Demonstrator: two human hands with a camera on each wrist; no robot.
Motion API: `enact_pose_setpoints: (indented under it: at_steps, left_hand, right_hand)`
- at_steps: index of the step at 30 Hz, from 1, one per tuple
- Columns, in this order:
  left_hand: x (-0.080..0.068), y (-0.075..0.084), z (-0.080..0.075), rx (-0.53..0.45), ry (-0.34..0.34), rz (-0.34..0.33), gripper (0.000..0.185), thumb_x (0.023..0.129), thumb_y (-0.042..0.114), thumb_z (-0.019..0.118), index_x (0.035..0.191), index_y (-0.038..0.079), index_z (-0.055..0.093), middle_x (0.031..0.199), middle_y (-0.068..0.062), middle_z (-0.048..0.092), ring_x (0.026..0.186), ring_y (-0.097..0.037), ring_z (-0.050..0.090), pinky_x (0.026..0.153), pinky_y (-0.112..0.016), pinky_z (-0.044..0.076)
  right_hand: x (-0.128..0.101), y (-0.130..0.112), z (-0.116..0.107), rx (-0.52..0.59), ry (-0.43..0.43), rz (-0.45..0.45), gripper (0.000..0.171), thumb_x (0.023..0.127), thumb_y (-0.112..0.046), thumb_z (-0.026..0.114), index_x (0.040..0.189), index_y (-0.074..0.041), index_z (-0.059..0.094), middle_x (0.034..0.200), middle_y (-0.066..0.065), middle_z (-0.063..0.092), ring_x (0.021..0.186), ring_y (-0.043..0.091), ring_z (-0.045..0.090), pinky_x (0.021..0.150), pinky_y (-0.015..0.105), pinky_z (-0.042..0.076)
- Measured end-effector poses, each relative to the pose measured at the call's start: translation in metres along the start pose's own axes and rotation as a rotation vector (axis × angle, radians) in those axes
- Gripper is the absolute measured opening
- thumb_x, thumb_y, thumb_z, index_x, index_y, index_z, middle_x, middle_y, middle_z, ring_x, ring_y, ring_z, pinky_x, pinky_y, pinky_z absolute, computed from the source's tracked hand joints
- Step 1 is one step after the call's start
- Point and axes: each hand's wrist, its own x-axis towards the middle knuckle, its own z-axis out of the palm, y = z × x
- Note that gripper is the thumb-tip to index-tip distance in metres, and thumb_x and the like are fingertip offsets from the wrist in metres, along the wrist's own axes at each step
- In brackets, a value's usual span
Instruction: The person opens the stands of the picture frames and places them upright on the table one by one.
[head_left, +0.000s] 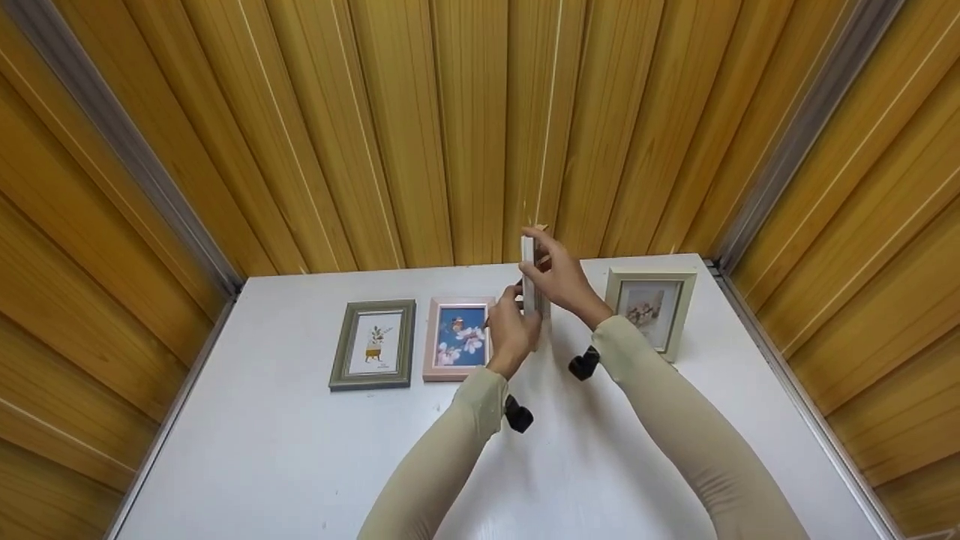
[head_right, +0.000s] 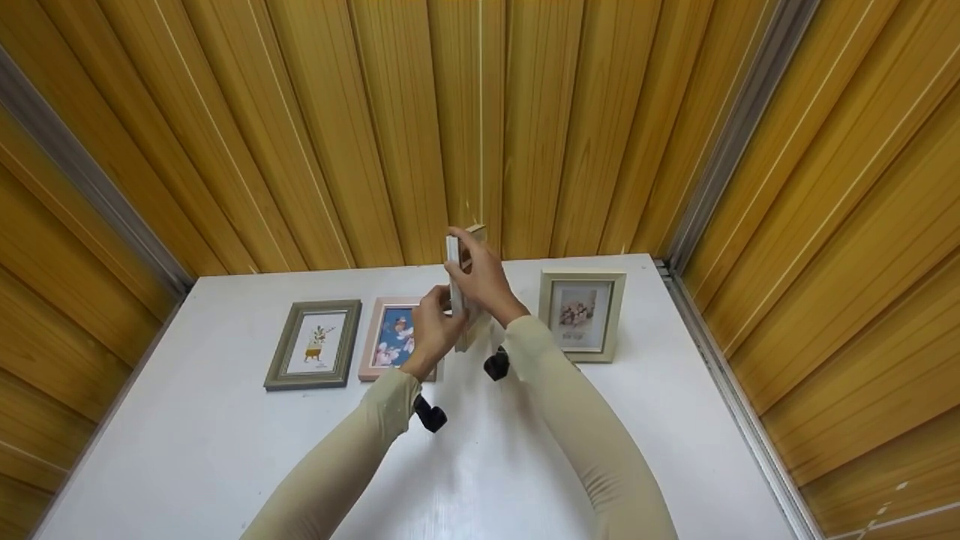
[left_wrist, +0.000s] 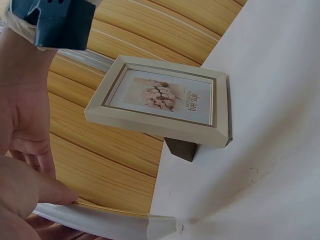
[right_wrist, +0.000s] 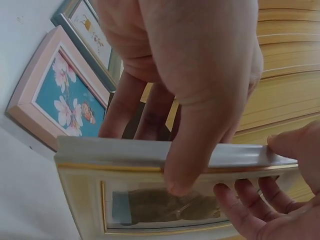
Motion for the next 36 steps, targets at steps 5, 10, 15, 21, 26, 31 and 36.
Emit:
enact_pose_setpoints:
  at_steps: [5, 10, 15, 21, 26, 31, 36]
  left_hand:
    - [0.003, -0.006, -0.007, -0.095, -0.043, 0.009, 0.037, 0.09, 0.002, 0.074, 0.126, -0.001, 0.065, 0.124, -0.018, 0.071, 0.109, -0.029, 0.072, 0.091, -0.042, 0.058]
    - [0.008, -0.016, -0.018, -0.153, -0.086, 0.027, 0.039, 0.089, 0.001, 0.075, 0.126, -0.002, 0.064, 0.122, -0.018, 0.072, 0.111, -0.026, 0.071, 0.09, -0.038, 0.058]
    - [0.012, -0.028, -0.028, -0.283, -0.17, 0.002, 0.035, 0.09, -0.003, 0.071, 0.125, -0.001, 0.064, 0.117, -0.018, 0.074, 0.109, -0.025, 0.071, 0.091, -0.039, 0.057]
    - [0.015, -0.044, -0.036, -0.405, -0.226, -0.024, 0.037, 0.09, -0.014, 0.062, 0.125, -0.004, 0.062, 0.116, -0.021, 0.073, 0.105, -0.024, 0.071, 0.086, -0.036, 0.057]
    - [0.017, -0.056, -0.041, -0.443, -0.24, -0.017, 0.039, 0.086, -0.018, 0.058, 0.123, -0.007, 0.061, 0.103, -0.023, 0.074, 0.09, -0.019, 0.068, 0.075, -0.027, 0.054]
    - [0.016, -0.066, -0.043, -0.412, -0.286, -0.017, 0.04, 0.088, -0.016, 0.06, 0.127, -0.008, 0.06, 0.111, -0.024, 0.073, 0.099, -0.024, 0.071, 0.084, -0.032, 0.057]
    - [0.014, -0.07, -0.041, -0.406, -0.313, 0.0, 0.041, 0.087, -0.017, 0.061, 0.127, -0.008, 0.06, 0.112, -0.026, 0.073, 0.099, -0.027, 0.071, 0.085, -0.033, 0.058]
  right_hand:
    - [-0.01, 0.014, -0.005, 0.01, 0.073, -0.008, 0.054, 0.104, -0.023, 0.062, 0.155, -0.021, 0.045, 0.117, 0.017, 0.065, 0.096, 0.033, 0.067, 0.078, 0.048, 0.058]
    - [-0.023, 0.036, -0.006, -0.128, 0.162, 0.051, 0.056, 0.103, -0.016, 0.062, 0.155, -0.011, 0.043, 0.125, 0.023, 0.059, 0.1, 0.036, 0.064, 0.084, 0.05, 0.055]
    - [-0.036, 0.05, -0.006, -0.206, 0.158, 0.113, 0.064, 0.103, -0.01, 0.06, 0.16, -0.008, 0.031, 0.141, 0.028, 0.049, 0.115, 0.043, 0.061, 0.095, 0.054, 0.051]
    - [-0.05, 0.057, -0.006, -0.151, 0.2, 0.148, 0.068, 0.103, -0.009, 0.057, 0.162, -0.005, 0.022, 0.144, 0.03, 0.048, 0.115, 0.045, 0.061, 0.099, 0.055, 0.049]
    - [-0.059, 0.066, -0.003, -0.148, 0.232, 0.191, 0.063, 0.105, -0.014, 0.055, 0.161, -0.005, 0.028, 0.129, 0.026, 0.06, 0.097, 0.038, 0.068, 0.088, 0.052, 0.053]
    - [-0.066, 0.072, 0.0, -0.171, 0.255, 0.197, 0.05, 0.104, -0.015, 0.058, 0.153, -0.007, 0.046, 0.11, 0.02, 0.07, 0.081, 0.033, 0.069, 0.079, 0.05, 0.054]
    - [-0.071, 0.074, 0.002, -0.169, 0.275, 0.163, 0.045, 0.102, -0.009, 0.062, 0.146, -0.009, 0.055, 0.102, 0.02, 0.072, 0.078, 0.032, 0.07, 0.076, 0.05, 0.054]
